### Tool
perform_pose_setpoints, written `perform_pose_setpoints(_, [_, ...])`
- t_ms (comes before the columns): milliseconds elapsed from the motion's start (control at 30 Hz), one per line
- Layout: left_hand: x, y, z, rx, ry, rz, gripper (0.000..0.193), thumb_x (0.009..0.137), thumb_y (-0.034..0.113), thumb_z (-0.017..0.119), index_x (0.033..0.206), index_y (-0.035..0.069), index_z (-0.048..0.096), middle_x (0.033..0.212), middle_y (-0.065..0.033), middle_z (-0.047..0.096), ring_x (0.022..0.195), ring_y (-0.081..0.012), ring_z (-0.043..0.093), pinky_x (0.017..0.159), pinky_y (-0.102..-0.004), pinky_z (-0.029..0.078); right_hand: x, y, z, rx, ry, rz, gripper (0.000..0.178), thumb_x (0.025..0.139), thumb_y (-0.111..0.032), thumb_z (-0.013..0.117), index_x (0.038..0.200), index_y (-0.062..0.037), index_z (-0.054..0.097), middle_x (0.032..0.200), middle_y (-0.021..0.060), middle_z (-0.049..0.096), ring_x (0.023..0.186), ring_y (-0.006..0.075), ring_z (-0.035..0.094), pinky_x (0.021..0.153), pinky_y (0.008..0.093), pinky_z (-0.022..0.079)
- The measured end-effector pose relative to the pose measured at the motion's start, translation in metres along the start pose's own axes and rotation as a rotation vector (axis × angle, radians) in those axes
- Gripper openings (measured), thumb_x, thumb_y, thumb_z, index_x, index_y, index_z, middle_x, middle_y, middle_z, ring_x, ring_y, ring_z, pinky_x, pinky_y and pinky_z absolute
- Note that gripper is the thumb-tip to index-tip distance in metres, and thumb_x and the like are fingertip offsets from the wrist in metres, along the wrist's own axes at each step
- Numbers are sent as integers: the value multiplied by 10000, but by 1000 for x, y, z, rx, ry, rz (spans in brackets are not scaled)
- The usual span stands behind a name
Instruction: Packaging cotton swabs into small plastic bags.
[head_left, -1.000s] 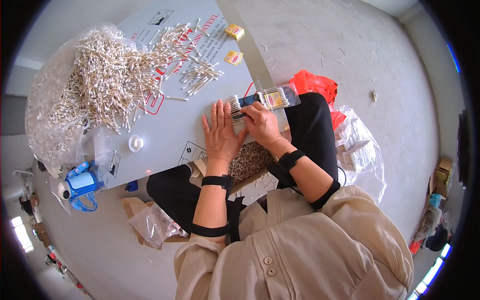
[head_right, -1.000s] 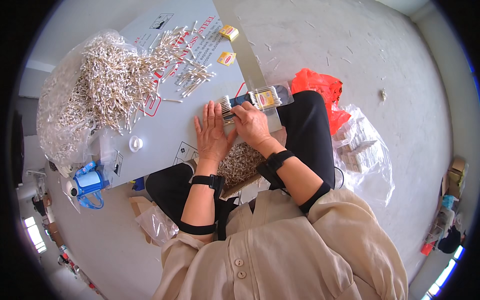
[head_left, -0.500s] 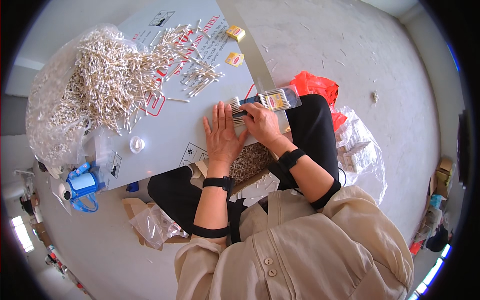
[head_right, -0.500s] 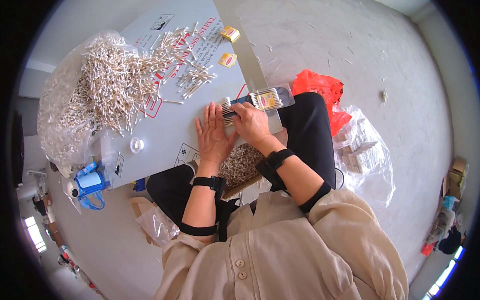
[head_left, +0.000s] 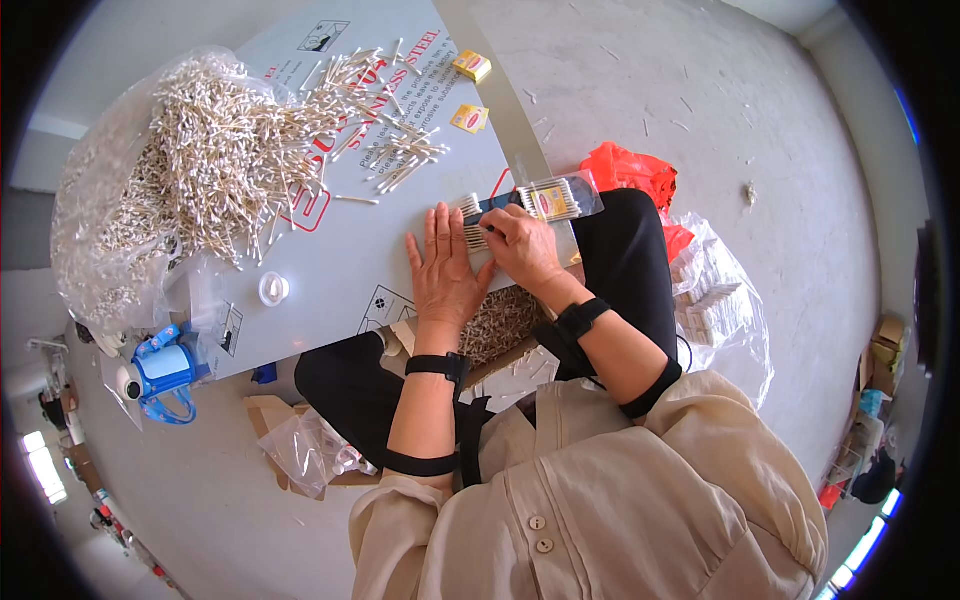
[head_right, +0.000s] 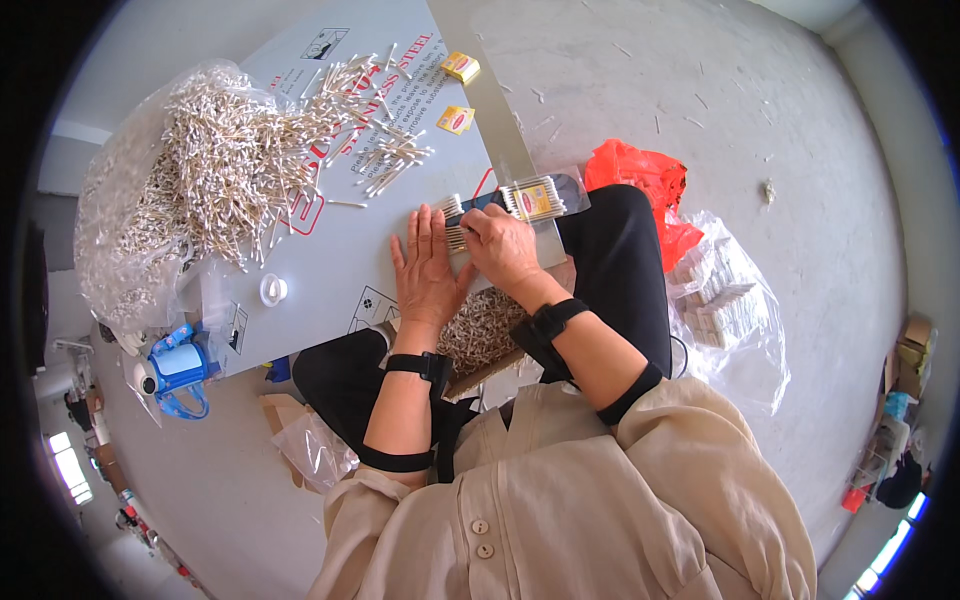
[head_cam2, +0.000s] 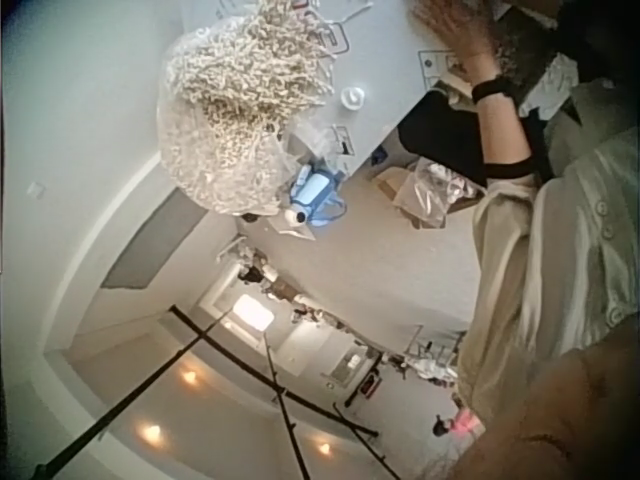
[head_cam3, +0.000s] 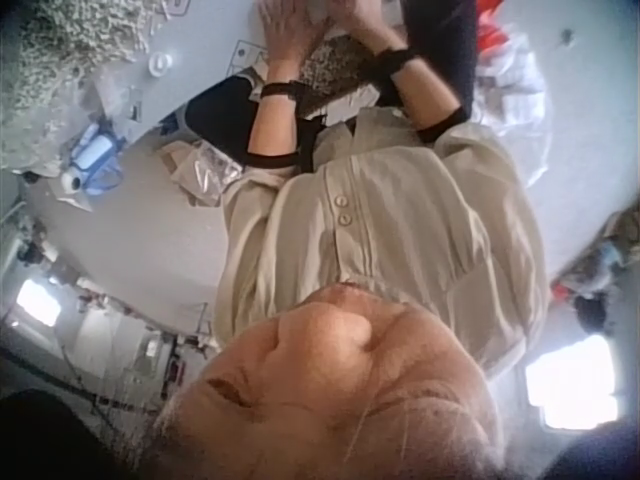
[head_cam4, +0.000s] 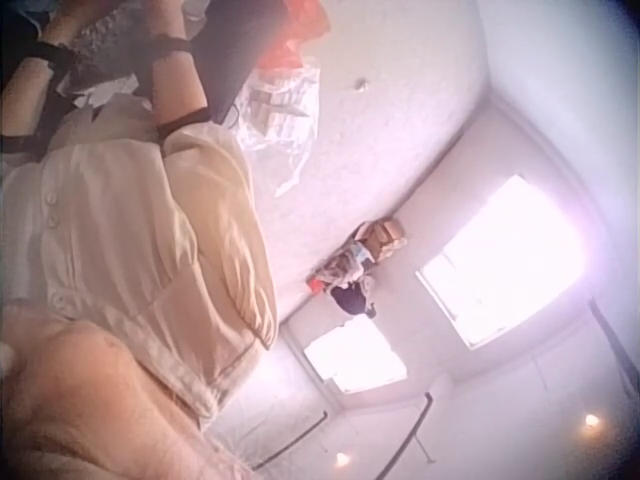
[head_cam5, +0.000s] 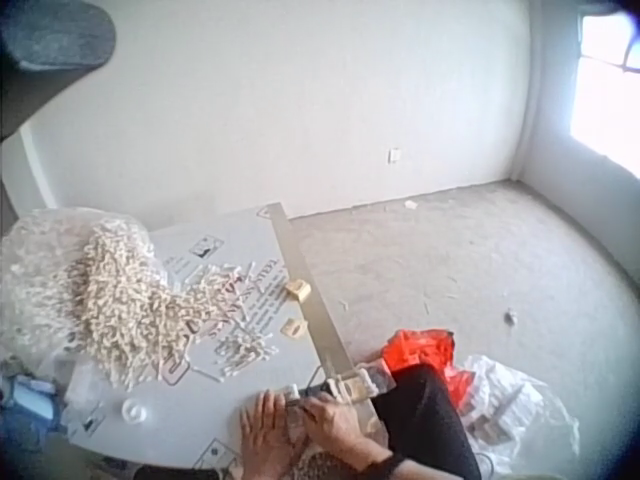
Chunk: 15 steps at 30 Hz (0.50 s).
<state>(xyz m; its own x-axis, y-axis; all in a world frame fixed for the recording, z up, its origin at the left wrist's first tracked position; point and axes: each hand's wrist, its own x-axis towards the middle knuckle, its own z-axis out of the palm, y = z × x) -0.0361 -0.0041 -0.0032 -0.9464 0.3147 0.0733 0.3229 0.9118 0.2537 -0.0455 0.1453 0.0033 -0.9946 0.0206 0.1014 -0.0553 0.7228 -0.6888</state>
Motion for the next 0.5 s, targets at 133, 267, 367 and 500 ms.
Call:
perform_pose_setpoints(133, [-1, -1, 0, 5, 5, 2, 871, 879, 523, 597, 1519, 48, 246, 1594, -146, 229, 1490, -290, 183, 1185, -560, 104, 2, -3, -1, 11, -11, 16, 235, 813, -182, 658, 1043, -136, 681, 868, 104, 644, 807, 338, 657, 695, 444, 528])
perform_pose_setpoints(267, [-1, 1, 0, 2, -1, 3, 874, 879, 524, 598, 1519, 46, 244, 1593, -146, 231, 1492, -290, 177, 1187, -559, 98, 8, -3, -1, 27, 12, 42, 266, 820, -168, 652, 1082, -133, 678, 890, 116, 680, 814, 328, 669, 708, 426, 533])
perform_pose_setpoints(367, [-1, 0, 0, -1, -5, -2, 880, 876, 525, 603, 1520, 47, 242, 1594, -146, 229, 1494, -291, 170, 1188, -557, 94, 10, -4, -1, -20, -3, 32, 270, 822, -161, 655, 1089, -133, 675, 888, 116, 693, 799, 317, 675, 705, 412, 535])
perform_pose_setpoints(500, [-1, 0, -1, -8, -11, -4, 887, 869, 521, 615, 1518, 42, 245, 1594, -146, 227, 1494, -292, 167, 1190, -554, 91, 12, -4, -1, -32, -12, 45, 232, 822, -182, 665, 1046, -126, 687, 883, 120, 694, 795, 321, 675, 706, 417, 537])
